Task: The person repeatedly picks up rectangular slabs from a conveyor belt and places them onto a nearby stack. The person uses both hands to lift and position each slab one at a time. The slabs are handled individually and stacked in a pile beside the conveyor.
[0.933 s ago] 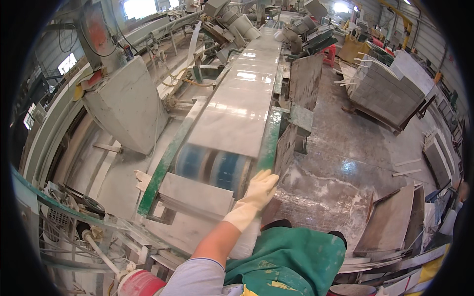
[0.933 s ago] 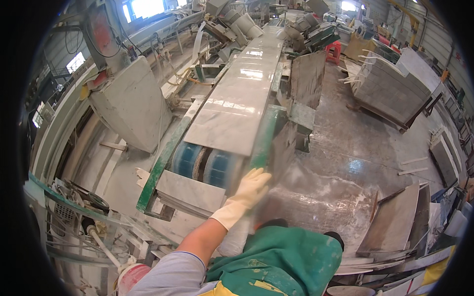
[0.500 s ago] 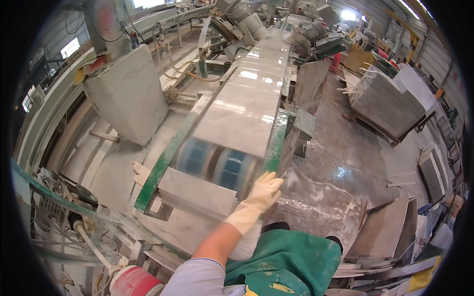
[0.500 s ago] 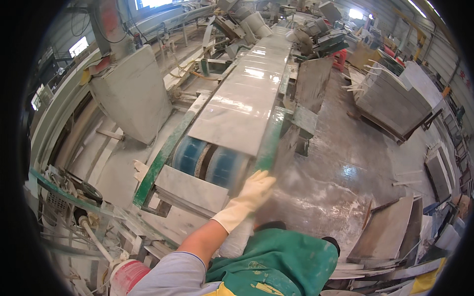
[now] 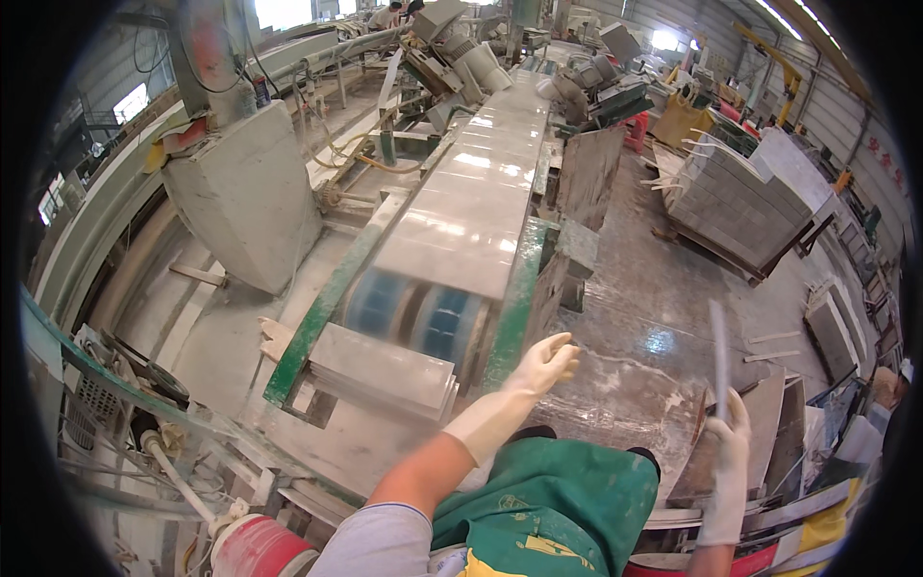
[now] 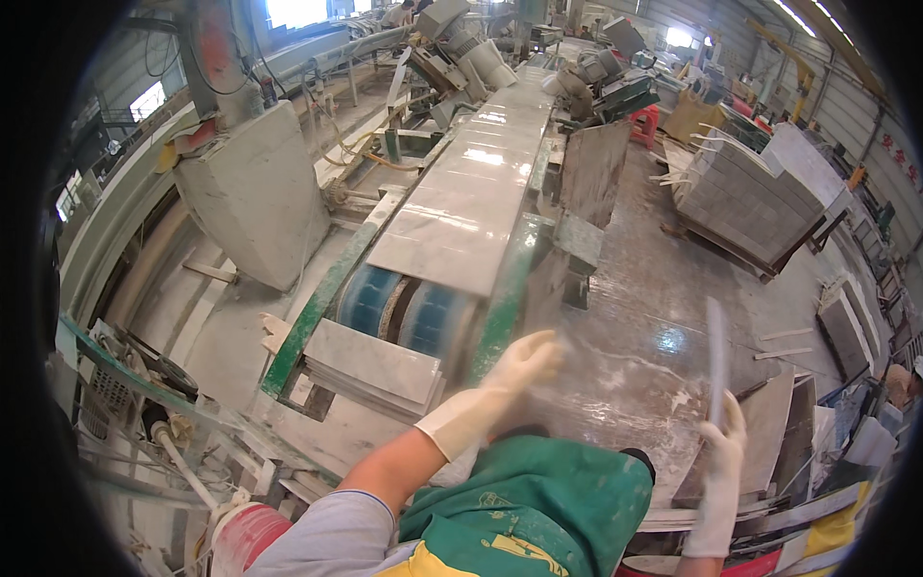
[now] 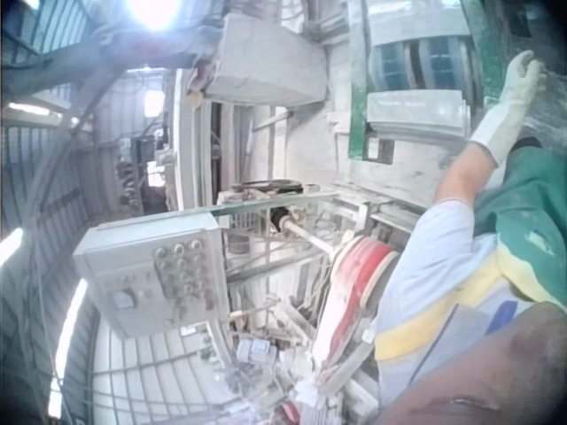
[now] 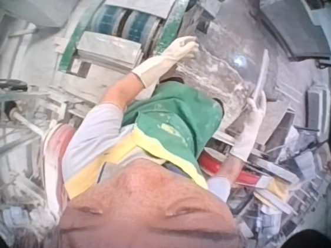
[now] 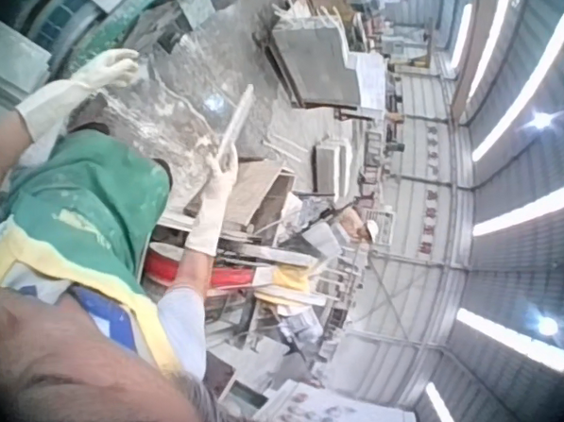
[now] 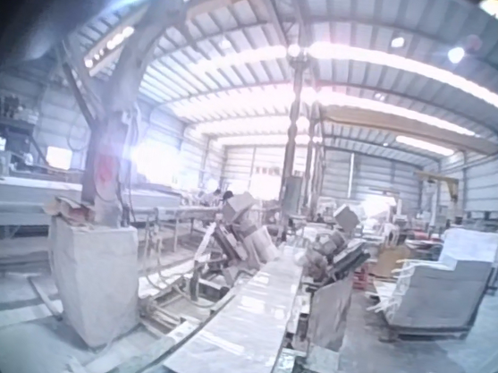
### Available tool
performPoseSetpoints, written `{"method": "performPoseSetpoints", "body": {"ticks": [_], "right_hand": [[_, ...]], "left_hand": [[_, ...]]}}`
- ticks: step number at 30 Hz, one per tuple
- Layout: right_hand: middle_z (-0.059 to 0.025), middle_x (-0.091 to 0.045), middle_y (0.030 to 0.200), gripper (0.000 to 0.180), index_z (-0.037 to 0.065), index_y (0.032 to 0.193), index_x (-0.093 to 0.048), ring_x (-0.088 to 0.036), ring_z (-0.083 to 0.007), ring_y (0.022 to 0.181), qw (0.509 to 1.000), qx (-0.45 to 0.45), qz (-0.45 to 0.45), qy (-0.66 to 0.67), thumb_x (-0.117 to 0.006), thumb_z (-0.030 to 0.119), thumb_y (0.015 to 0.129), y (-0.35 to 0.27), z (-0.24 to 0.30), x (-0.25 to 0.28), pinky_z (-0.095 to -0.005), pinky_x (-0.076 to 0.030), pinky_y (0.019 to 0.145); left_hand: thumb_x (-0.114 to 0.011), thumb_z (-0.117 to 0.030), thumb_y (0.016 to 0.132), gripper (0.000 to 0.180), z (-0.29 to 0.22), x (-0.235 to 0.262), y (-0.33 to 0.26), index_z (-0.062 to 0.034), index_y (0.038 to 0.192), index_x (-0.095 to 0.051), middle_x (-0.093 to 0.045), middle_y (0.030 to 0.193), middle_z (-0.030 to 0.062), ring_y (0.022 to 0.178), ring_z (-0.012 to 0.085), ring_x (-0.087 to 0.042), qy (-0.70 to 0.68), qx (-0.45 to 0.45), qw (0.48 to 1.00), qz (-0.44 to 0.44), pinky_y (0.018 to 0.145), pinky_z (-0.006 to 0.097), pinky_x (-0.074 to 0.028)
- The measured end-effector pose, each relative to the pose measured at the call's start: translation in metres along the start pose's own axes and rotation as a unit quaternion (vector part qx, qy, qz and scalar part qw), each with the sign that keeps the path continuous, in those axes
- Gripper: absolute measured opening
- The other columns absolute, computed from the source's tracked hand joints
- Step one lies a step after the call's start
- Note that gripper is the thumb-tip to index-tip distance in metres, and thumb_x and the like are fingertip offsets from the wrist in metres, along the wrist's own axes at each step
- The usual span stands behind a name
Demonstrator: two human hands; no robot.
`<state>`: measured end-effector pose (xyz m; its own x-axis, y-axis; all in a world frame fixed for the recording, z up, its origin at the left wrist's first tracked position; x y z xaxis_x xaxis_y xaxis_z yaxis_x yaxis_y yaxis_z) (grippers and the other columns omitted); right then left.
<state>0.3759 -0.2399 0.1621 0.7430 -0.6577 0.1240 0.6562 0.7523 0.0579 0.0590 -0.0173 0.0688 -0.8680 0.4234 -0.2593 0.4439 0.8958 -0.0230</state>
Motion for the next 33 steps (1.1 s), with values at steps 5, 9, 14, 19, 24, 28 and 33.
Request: {"method": "performPoseSetpoints", "body": {"ticks": [5, 9, 14, 19, 24, 28, 33], "right_hand": [[-0.0142, -0.055, 0.139, 0.082, 0.000, 0.136, -0.057, -0.052, -0.0243, 0.129, 0.946, 0.132, 0.278, -0.103, -0.078, 0.006, 0.057, 0.004, 0.050, -0.180, -0.0359, -0.045, 0.107], [-0.0072, -0.051, 0.148, 0.078, 0.025, 0.135, -0.061, -0.047, -0.0391, 0.132, 0.710, 0.375, 0.410, -0.432, -0.082, 0.024, 0.060, -0.012, 0.054, -0.290, -0.0490, -0.042, 0.110], [-0.0097, -0.031, 0.162, 0.076, 0.028, 0.150, -0.043, -0.023, -0.0314, 0.152, 0.633, 0.411, 0.400, -0.520, -0.073, 0.046, 0.083, -0.008, 0.033, -0.352, -0.0436, -0.015, 0.125], [-0.0119, -0.028, 0.163, 0.073, 0.023, 0.153, -0.039, -0.022, -0.0297, 0.152, 0.711, 0.260, 0.350, -0.552, -0.066, 0.048, 0.090, 0.040, 0.016, -0.287, -0.0428, -0.013, 0.126], [-0.0187, -0.052, 0.146, 0.059, 0.009, 0.138, -0.057, -0.047, -0.0337, 0.138, 0.830, 0.234, 0.204, -0.464, -0.070, 0.028, 0.083, 0.061, -0.017, -0.159, -0.0429, -0.035, 0.116], [-0.0202, -0.061, 0.134, 0.052, 0.000, 0.131, -0.060, -0.058, -0.0315, 0.126, 0.886, 0.201, 0.113, -0.403, -0.070, 0.018, 0.083, 0.059, -0.042, -0.078, -0.0375, -0.044, 0.107], [-0.0196, -0.063, 0.131, 0.049, -0.003, 0.129, -0.061, -0.059, -0.0288, 0.124, 0.939, 0.100, 0.043, -0.327, -0.068, 0.013, 0.083, 0.041, -0.054, -0.018, -0.0350, -0.044, 0.106]], "left_hand": [[-0.062, -0.028, 0.099, 0.068, -0.027, -0.004, -0.016, 0.0005, 0.152, -0.030, -0.054, 0.138, 0.0194, 0.122, 0.0330, -0.060, -0.302, 0.084, 0.948, -0.058, 0.097, 0.047, -0.057], [-0.058, -0.007, 0.098, 0.035, -0.030, 0.067, -0.035, -0.0021, 0.130, -0.045, -0.060, 0.121, 0.0177, 0.104, 0.0340, -0.067, -0.257, 0.068, 0.913, -0.308, 0.087, 0.050, -0.061], [-0.051, 0.001, 0.100, 0.035, -0.006, 0.173, -0.033, 0.0011, 0.134, -0.041, -0.056, 0.127, 0.0232, 0.110, 0.0396, -0.064, -0.351, 0.003, 0.836, -0.422, 0.088, 0.060, -0.060], [-0.049, -0.002, 0.102, 0.030, 0.020, 0.240, -0.003, 0.0006, 0.131, -0.045, -0.061, 0.123, 0.0206, 0.106, 0.0365, -0.067, -0.336, 0.036, 0.836, -0.432, 0.086, 0.058, -0.061], [-0.050, 0.004, 0.097, 0.045, 0.030, 0.249, 0.018, 0.0012, 0.140, -0.038, -0.052, 0.132, 0.0252, 0.112, 0.0431, -0.063, -0.313, 0.037, 0.846, -0.429, 0.086, 0.062, -0.059], [-0.051, 0.002, 0.097, 0.045, 0.025, 0.246, 0.031, 0.0016, 0.141, -0.038, -0.052, 0.133, 0.0253, 0.112, 0.0436, -0.063, -0.296, 0.037, 0.852, -0.430, 0.086, 0.061, -0.059], [-0.052, -0.001, 0.097, 0.043, 0.022, 0.246, 0.041, 0.0038, 0.138, -0.043, -0.053, 0.132, 0.0255, 0.113, 0.0429, -0.062, -0.278, 0.052, 0.853, -0.438, 0.086, 0.058, -0.060]]}}
Point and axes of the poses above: each hand's wrist, its own y-axis towards the middle knuckle, its own x-axis out of the back of the hand, z = x × y, the point moved 3 cm from there along y, towards the middle knuckle
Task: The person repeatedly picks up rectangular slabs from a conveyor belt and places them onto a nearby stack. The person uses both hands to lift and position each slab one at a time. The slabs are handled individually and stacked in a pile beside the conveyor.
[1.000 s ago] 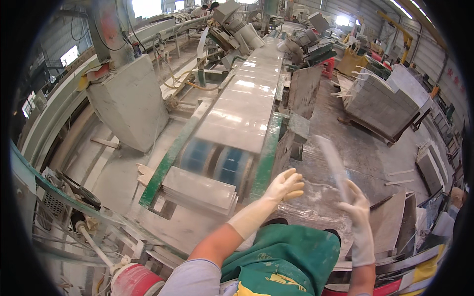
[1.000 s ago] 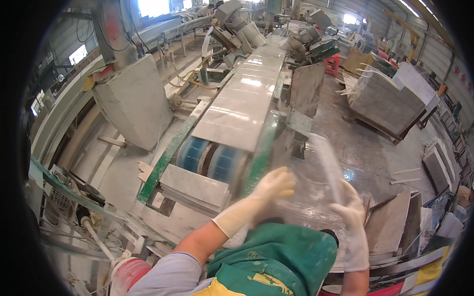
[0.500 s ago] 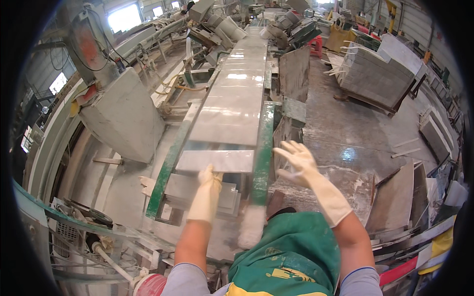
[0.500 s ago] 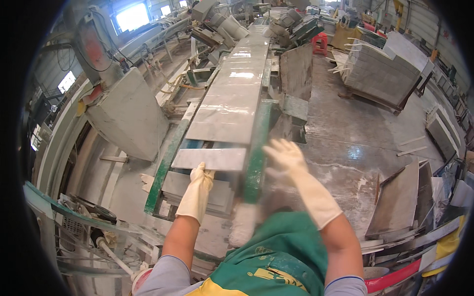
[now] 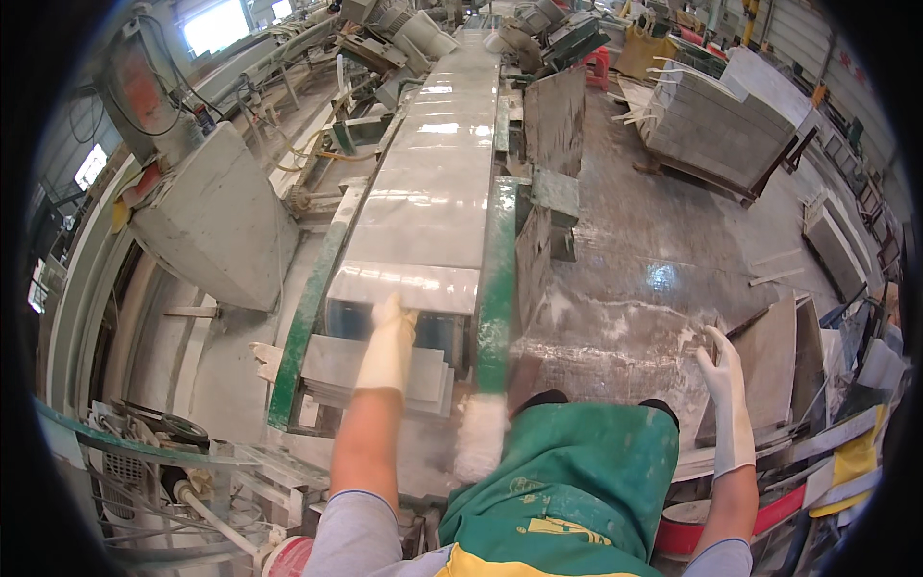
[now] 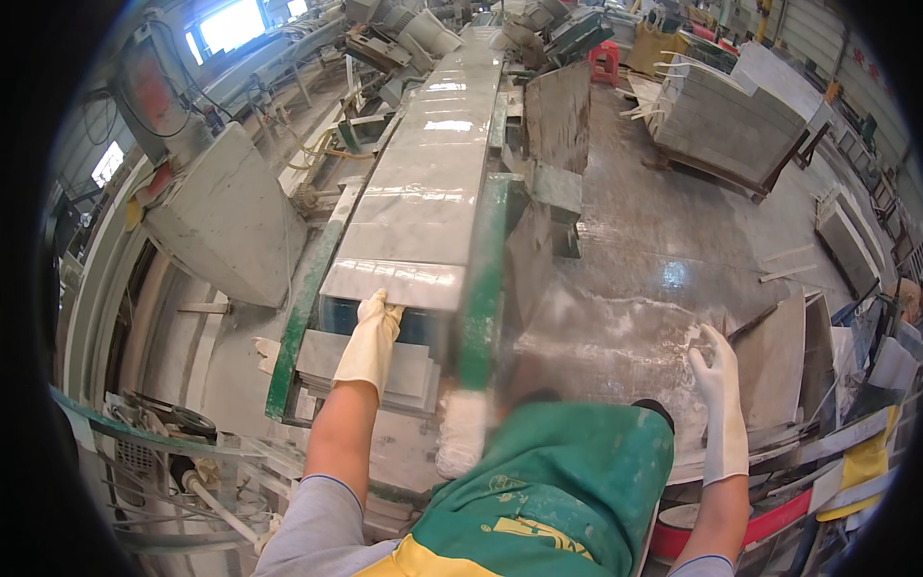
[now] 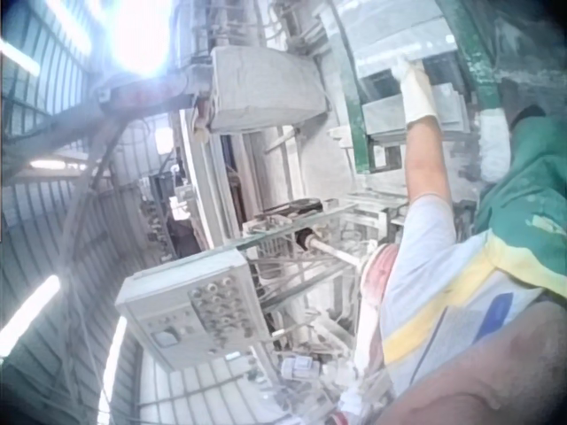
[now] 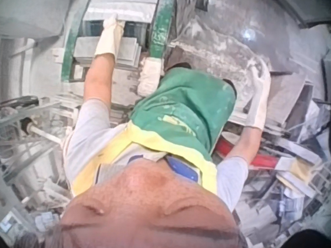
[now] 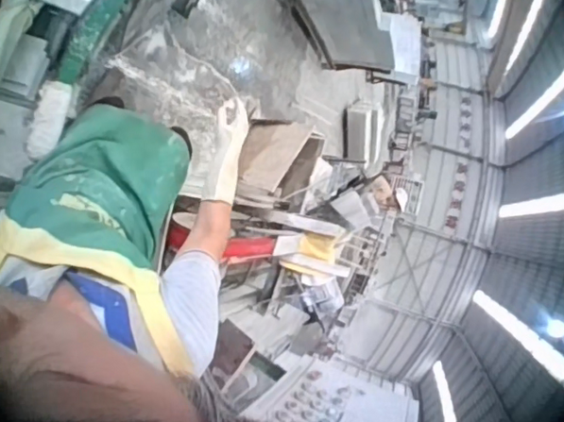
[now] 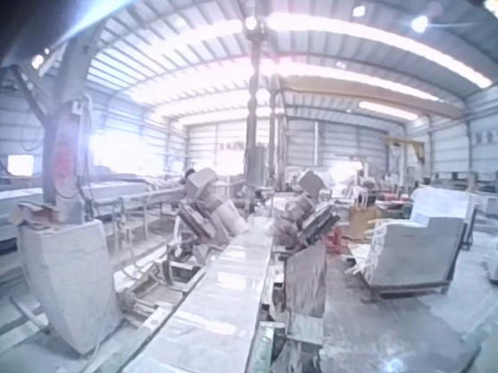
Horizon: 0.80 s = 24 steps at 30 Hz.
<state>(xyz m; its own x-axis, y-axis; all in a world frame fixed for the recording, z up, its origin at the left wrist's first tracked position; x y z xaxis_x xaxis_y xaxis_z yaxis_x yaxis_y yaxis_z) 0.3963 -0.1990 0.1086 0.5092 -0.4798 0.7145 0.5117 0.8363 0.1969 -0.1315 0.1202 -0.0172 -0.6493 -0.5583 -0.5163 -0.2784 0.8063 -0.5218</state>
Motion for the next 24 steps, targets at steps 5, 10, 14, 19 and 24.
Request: {"method": "performPoseSetpoints", "body": {"ticks": [5, 10, 14, 19, 24], "right_hand": [[-0.0181, -0.064, 0.132, 0.050, -0.004, 0.132, -0.059, -0.059, -0.0252, 0.124, 0.999, -0.049, -0.017, 0.010, -0.065, 0.014, 0.086, -0.012, -0.018, 0.009, -0.0336, -0.043, 0.106], [-0.0185, -0.065, 0.130, 0.048, -0.004, 0.131, -0.061, -0.060, -0.0255, 0.123, 0.999, -0.042, -0.012, 0.016, -0.066, 0.015, 0.086, -0.019, -0.029, 0.002, -0.0343, -0.043, 0.105], [-0.0191, -0.065, 0.130, 0.048, -0.004, 0.130, -0.061, -0.059, -0.0266, 0.123, 0.998, -0.067, -0.007, 0.015, -0.066, 0.016, 0.086, -0.027, -0.040, -0.001, -0.0348, -0.043, 0.106], [-0.0197, -0.065, 0.130, 0.048, -0.002, 0.131, -0.062, -0.059, -0.0283, 0.124, 0.995, -0.094, -0.008, -0.002, -0.066, 0.016, 0.087, -0.034, -0.043, 0.005, -0.0352, -0.043, 0.106], [-0.0200, -0.065, 0.128, 0.049, 0.000, 0.131, -0.062, -0.059, -0.0303, 0.124, 0.983, -0.176, -0.020, 0.050, -0.065, 0.018, 0.085, -0.049, -0.047, 0.020, -0.0368, -0.044, 0.105]], "left_hand": [[-0.049, -0.006, 0.102, 0.030, -0.002, -0.006, 0.003, 0.0049, 0.130, -0.045, -0.060, 0.122, 0.0200, 0.105, 0.0354, -0.068, 0.082, 0.006, 0.997, -0.006, 0.088, 0.053, -0.062], [-0.062, -0.026, 0.100, 0.028, -0.023, 0.000, 0.006, 0.0014, 0.106, -0.063, -0.069, 0.095, 0.0123, 0.079, 0.0238, -0.072, 0.368, 0.022, 0.930, -0.020, 0.066, 0.036, -0.065], [-0.062, -0.031, 0.098, 0.040, -0.040, 0.008, 0.009, 0.0059, 0.114, -0.061, -0.068, 0.093, 0.0159, 0.079, 0.0250, -0.070, 0.432, 0.043, 0.896, 0.092, 0.064, 0.033, -0.060], [-0.058, -0.028, 0.100, 0.034, -0.030, 0.025, 0.024, 0.0015, 0.116, -0.061, -0.065, 0.103, 0.0135, 0.093, 0.0209, -0.067, 0.334, 0.035, 0.931, 0.143, 0.076, 0.028, -0.057], [-0.058, -0.023, 0.101, 0.020, -0.018, 0.026, 0.042, -0.0027, 0.099, -0.058, -0.067, 0.089, 0.0105, 0.078, 0.0221, -0.070, 0.196, 0.134, 0.967, 0.094, 0.069, 0.030, -0.063]]}}
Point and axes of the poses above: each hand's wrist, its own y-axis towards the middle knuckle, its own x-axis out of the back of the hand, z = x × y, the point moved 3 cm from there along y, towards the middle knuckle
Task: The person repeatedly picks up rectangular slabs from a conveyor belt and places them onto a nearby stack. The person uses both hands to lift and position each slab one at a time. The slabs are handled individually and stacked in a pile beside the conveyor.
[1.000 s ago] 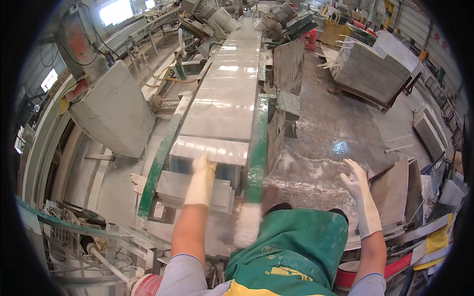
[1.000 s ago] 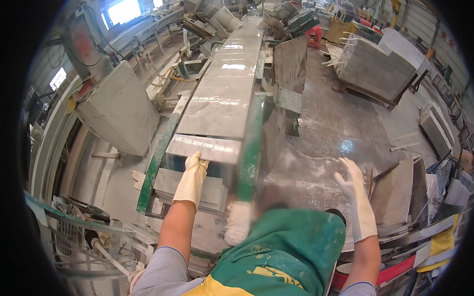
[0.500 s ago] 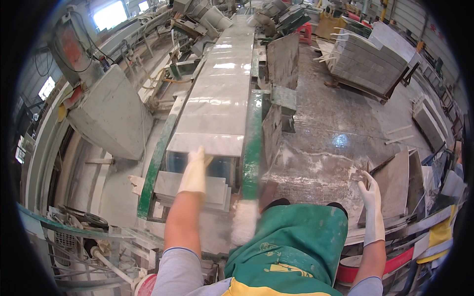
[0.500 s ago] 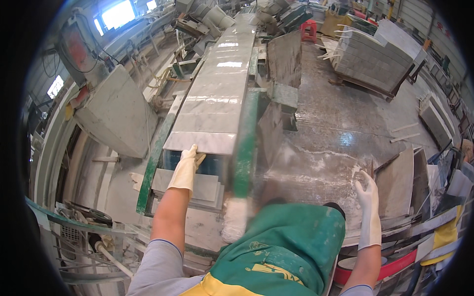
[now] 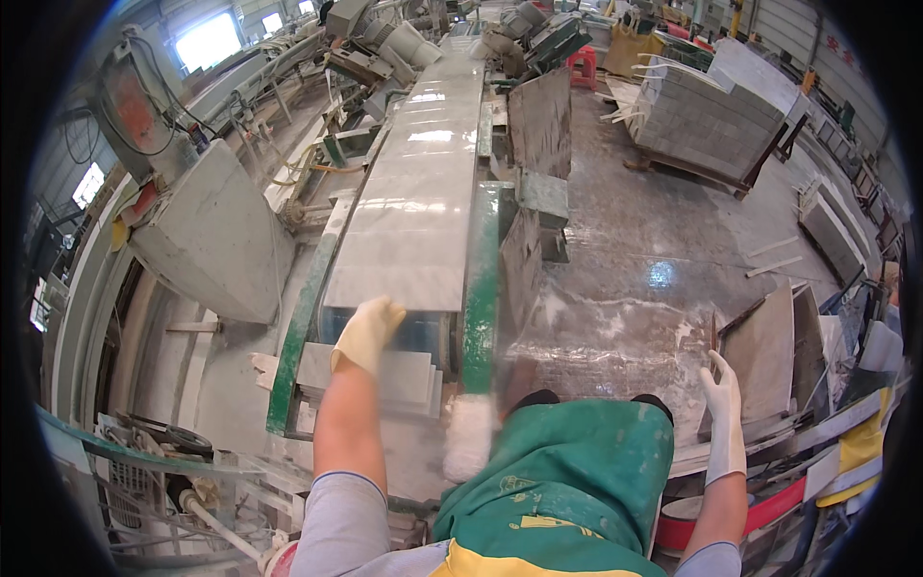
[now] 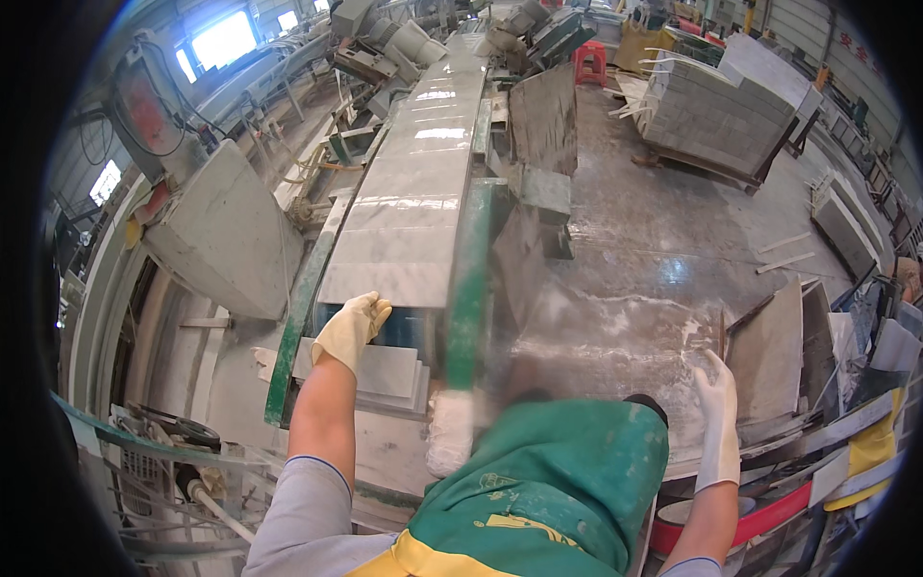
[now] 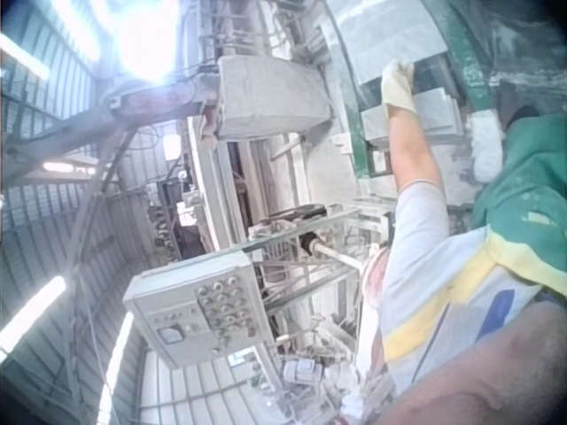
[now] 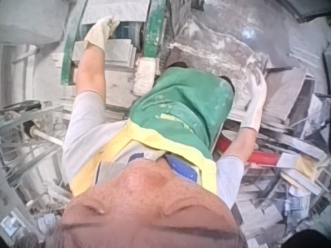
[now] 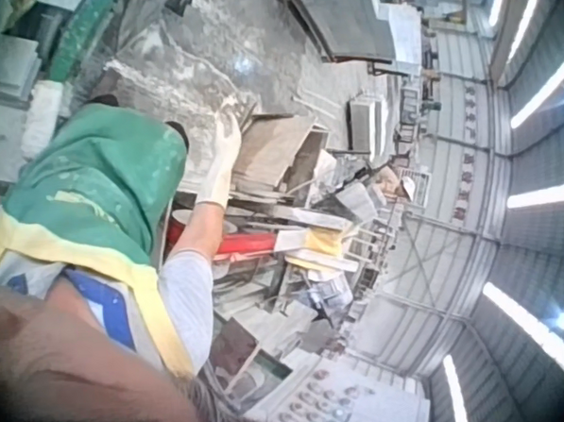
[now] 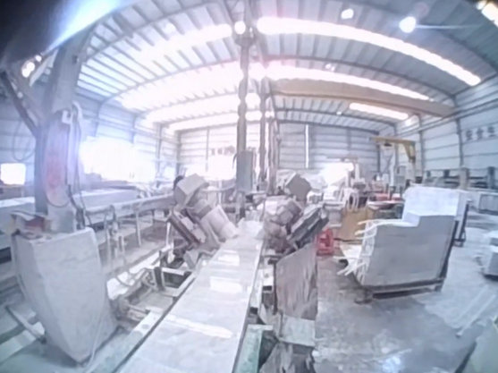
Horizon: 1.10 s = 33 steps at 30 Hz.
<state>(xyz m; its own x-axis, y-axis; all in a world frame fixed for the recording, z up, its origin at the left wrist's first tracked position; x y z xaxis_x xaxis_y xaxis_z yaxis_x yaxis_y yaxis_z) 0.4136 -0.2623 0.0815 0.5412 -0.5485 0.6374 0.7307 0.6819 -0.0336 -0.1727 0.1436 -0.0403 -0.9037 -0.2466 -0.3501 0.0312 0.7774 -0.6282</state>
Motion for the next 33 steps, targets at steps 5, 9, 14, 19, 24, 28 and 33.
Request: {"method": "performPoseSetpoints", "body": {"ticks": [5, 9, 14, 19, 24, 28, 33], "right_hand": [[-0.0200, -0.063, 0.131, 0.049, -0.003, 0.131, -0.060, -0.058, -0.0300, 0.125, 0.988, 0.045, -0.049, -0.140, -0.065, 0.017, 0.086, 0.004, -0.066, 0.034, -0.0373, -0.043, 0.108], [-0.0213, -0.064, 0.124, 0.047, 0.000, 0.126, -0.063, -0.058, -0.0374, 0.119, 0.924, 0.083, -0.205, -0.311, -0.069, 0.017, 0.082, -0.012, -0.161, 0.105, -0.0445, -0.045, 0.104], [-0.0218, -0.062, 0.128, 0.048, -0.001, 0.131, -0.058, -0.056, -0.0399, 0.117, 0.863, -0.025, -0.310, -0.397, -0.062, 0.023, 0.090, -0.079, -0.249, 0.222, -0.0465, -0.043, 0.103], [-0.0161, -0.056, 0.142, 0.052, 0.006, 0.141, -0.053, -0.052, -0.0337, 0.130, 0.755, -0.292, -0.315, -0.496, -0.046, 0.040, 0.103, -0.138, -0.292, 0.267, -0.0450, -0.043, 0.106], [-0.0094, -0.053, 0.147, 0.052, 0.012, 0.146, -0.049, -0.050, -0.0288, 0.134, 0.726, -0.334, -0.313, -0.514, -0.036, 0.044, 0.107, -0.154, -0.323, 0.269, -0.0460, -0.044, 0.105], [-0.0115, -0.057, 0.142, 0.054, 0.012, 0.140, -0.055, -0.054, -0.0305, 0.129, 0.774, -0.352, -0.326, -0.414, -0.029, 0.047, 0.107, -0.158, -0.317, 0.277, -0.0476, -0.046, 0.101], [-0.0154, -0.065, 0.128, 0.052, 0.010, 0.128, -0.063, -0.062, -0.0378, 0.116, 0.752, -0.436, -0.335, -0.364, -0.030, 0.043, 0.106, -0.142, -0.280, 0.286, -0.0494, -0.051, 0.095]], "left_hand": [[-0.055, -0.017, 0.101, 0.020, 0.012, -0.020, -0.047, 0.0003, 0.111, -0.055, -0.066, 0.103, 0.0156, 0.090, 0.0284, -0.072, -0.095, -0.031, 0.995, 0.001, 0.083, 0.038, -0.063], [-0.051, -0.013, 0.102, 0.035, 0.027, -0.045, -0.083, 0.0006, 0.134, -0.049, -0.065, 0.117, 0.0165, 0.095, 0.0270, -0.070, -0.019, -0.190, 0.977, -0.093, 0.087, 0.039, -0.060], [-0.054, -0.012, 0.101, 0.040, 0.048, -0.096, -0.129, 0.0002, 0.140, -0.049, -0.071, 0.097, 0.0112, 0.092, 0.0154, -0.068, 0.264, -0.481, 0.834, 0.049, 0.082, 0.031, -0.056], [-0.062, -0.015, 0.093, 0.047, 0.083, -0.152, -0.163, -0.0005, 0.137, -0.052, -0.062, 0.127, 0.0246, 0.121, 0.0432, -0.056, 0.540, -0.577, 0.587, 0.178, 0.106, 0.043, -0.044], [-0.066, -0.020, 0.090, 0.055, 0.107, -0.164, -0.155, -0.0040, 0.140, -0.049, -0.054, 0.142, 0.0173, 0.138, 0.0374, -0.044, 0.655, -0.541, 0.508, 0.142, 0.119, 0.045, -0.032], [-0.067, -0.019, 0.090, 0.055, 0.108, -0.161, -0.148, -0.0046, 0.140, -0.050, -0.055, 0.142, 0.0163, 0.138, 0.0376, -0.045, 0.667, -0.535, 0.500, 0.139, 0.118, 0.045, -0.034], [-0.067, -0.014, 0.089, 0.052, 0.108, -0.162, -0.151, -0.0052, 0.138, -0.052, -0.055, 0.139, 0.0207, 0.137, 0.0401, -0.044, 0.658, -0.538, 0.509, 0.137, 0.116, 0.044, -0.036]]}}
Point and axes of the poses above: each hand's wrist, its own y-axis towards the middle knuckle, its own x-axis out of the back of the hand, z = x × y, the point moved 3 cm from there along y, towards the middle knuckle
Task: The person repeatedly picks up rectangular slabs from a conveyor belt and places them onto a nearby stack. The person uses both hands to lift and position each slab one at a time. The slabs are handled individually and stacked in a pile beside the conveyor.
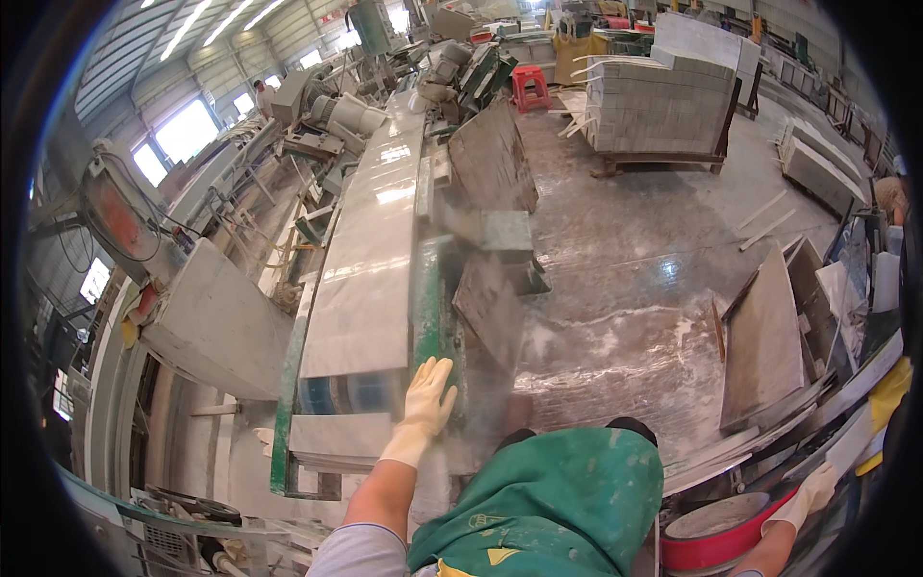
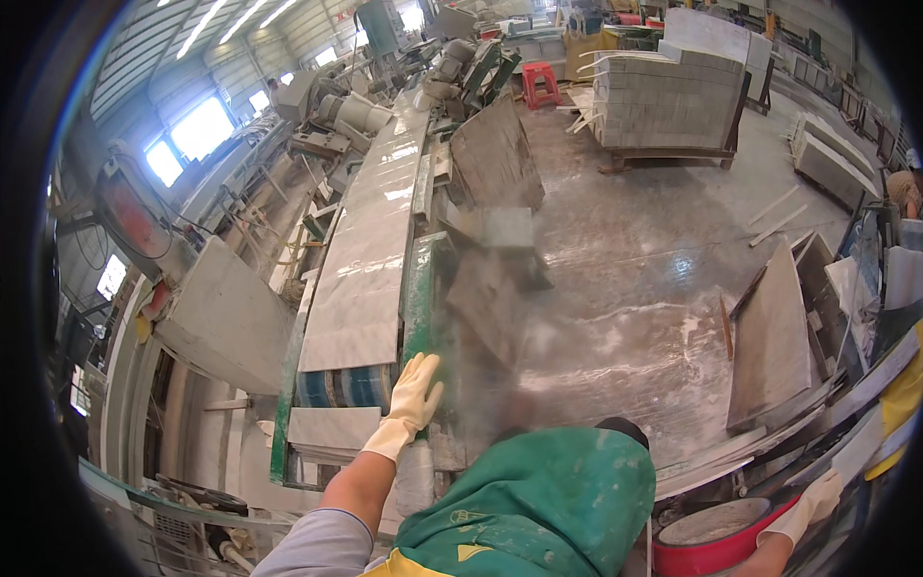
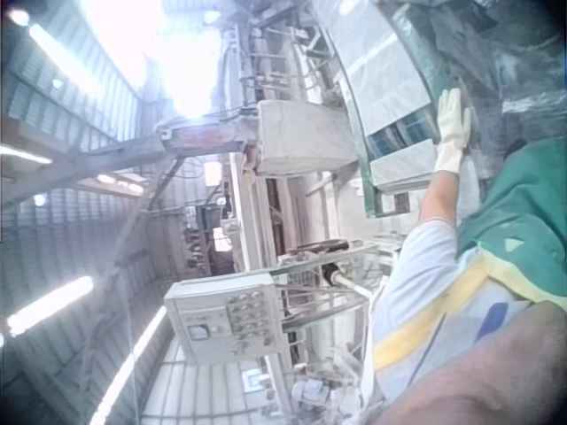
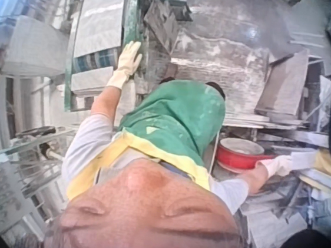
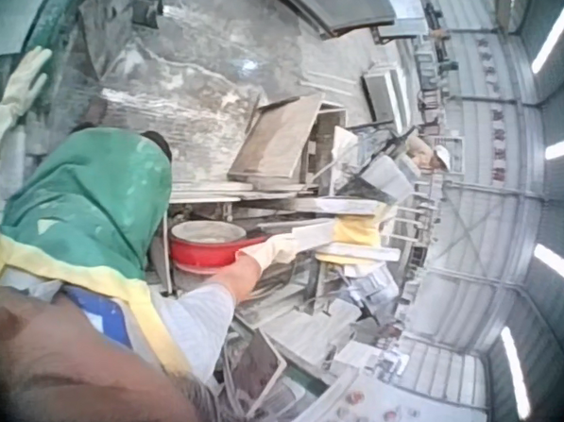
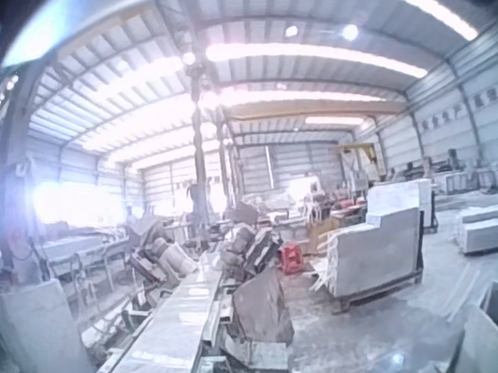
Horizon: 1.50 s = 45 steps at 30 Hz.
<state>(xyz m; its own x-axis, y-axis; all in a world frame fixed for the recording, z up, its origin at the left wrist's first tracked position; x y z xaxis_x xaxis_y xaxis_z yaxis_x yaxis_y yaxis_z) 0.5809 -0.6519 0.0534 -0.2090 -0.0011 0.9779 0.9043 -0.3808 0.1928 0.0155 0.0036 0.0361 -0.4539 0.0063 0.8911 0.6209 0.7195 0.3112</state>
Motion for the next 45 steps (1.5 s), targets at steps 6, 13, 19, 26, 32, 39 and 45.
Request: {"method": "performPoseSetpoints", "body": {"ticks": [6, 13, 19, 26, 32, 39, 45], "right_hand": [[-0.0135, -0.054, 0.144, 0.050, 0.012, 0.140, -0.054, -0.051, -0.0347, 0.131, 0.981, 0.068, -0.136, -0.119, -0.034, 0.043, 0.106, 0.012, 0.002, -0.019, -0.0460, -0.042, 0.108], [-0.0148, -0.054, 0.144, 0.051, 0.009, 0.141, -0.055, -0.049, -0.0341, 0.133, 0.983, 0.149, -0.091, -0.055, -0.037, 0.043, 0.107, 0.058, -0.024, -0.067, -0.0417, -0.039, 0.111], [-0.0183, -0.061, 0.132, 0.051, 0.004, 0.130, -0.062, -0.056, -0.0374, 0.121, 0.990, 0.127, -0.064, 0.014, -0.039, 0.042, 0.106, 0.049, -0.010, -0.049, -0.0442, -0.044, 0.103], [-0.0202, -0.057, 0.139, 0.054, 0.005, 0.136, -0.058, -0.052, -0.0365, 0.130, 0.978, 0.146, -0.137, -0.066, -0.041, 0.046, 0.106, 0.033, -0.008, -0.053, -0.0437, -0.040, 0.110], [-0.0202, -0.055, 0.141, 0.052, 0.006, 0.140, -0.056, -0.050, -0.0359, 0.132, 0.973, 0.165, -0.145, -0.065, -0.043, 0.044, 0.106, 0.035, -0.012, -0.060, -0.0442, -0.038, 0.112], [-0.0201, -0.055, 0.141, 0.052, 0.008, 0.141, -0.055, -0.051, -0.0358, 0.131, 0.975, 0.157, -0.145, -0.059, -0.042, 0.044, 0.106, 0.030, -0.014, -0.063, -0.0445, -0.039, 0.111], [-0.0204, -0.055, 0.141, 0.052, 0.009, 0.141, -0.055, -0.052, -0.0366, 0.130, 0.974, 0.158, -0.146, -0.071, -0.042, 0.045, 0.106, 0.026, -0.013, -0.064, -0.0453, -0.039, 0.110]], "left_hand": [[-0.067, -0.012, 0.089, 0.052, -0.001, 0.001, 0.002, -0.0050, 0.138, -0.052, -0.056, 0.138, 0.0230, 0.137, 0.0414, -0.044, -0.004, -0.001, 1.000, 0.003, 0.115, 0.044, -0.037], [-0.067, -0.011, 0.088, 0.052, 0.001, 0.000, 0.001, -0.0047, 0.137, -0.053, -0.058, 0.136, 0.0224, 0.135, 0.0408, -0.047, -0.007, -0.006, 1.000, -0.009, 0.115, 0.044, -0.036], [-0.068, -0.011, 0.088, 0.050, -0.001, 0.000, 0.001, -0.0041, 0.136, -0.055, -0.059, 0.136, 0.0194, 0.135, 0.0390, -0.048, 0.002, 0.001, 1.000, -0.013, 0.116, 0.044, -0.037], [-0.068, -0.011, 0.088, 0.049, -0.004, 0.003, 0.002, -0.0039, 0.135, -0.056, -0.059, 0.137, 0.0179, 0.135, 0.0391, -0.047, 0.003, 0.007, 1.000, -0.008, 0.115, 0.045, -0.038], [-0.067, -0.011, 0.088, 0.051, 0.000, 0.001, 0.001, -0.0034, 0.137, -0.054, -0.058, 0.136, 0.0225, 0.136, 0.0402, -0.047, -0.010, -0.001, 1.000, -0.012, 0.116, 0.044, -0.036], [-0.068, -0.012, 0.088, 0.051, 0.002, -0.001, 0.000, -0.0029, 0.136, -0.055, -0.058, 0.136, 0.0221, 0.136, 0.0390, -0.047, -0.014, -0.005, 1.000, -0.018, 0.116, 0.043, -0.036], [-0.069, -0.012, 0.087, 0.051, 0.002, -0.001, 0.000, -0.0021, 0.136, -0.055, -0.059, 0.135, 0.0227, 0.135, 0.0395, -0.047, -0.010, -0.007, 1.000, -0.022, 0.116, 0.043, -0.036]]}}
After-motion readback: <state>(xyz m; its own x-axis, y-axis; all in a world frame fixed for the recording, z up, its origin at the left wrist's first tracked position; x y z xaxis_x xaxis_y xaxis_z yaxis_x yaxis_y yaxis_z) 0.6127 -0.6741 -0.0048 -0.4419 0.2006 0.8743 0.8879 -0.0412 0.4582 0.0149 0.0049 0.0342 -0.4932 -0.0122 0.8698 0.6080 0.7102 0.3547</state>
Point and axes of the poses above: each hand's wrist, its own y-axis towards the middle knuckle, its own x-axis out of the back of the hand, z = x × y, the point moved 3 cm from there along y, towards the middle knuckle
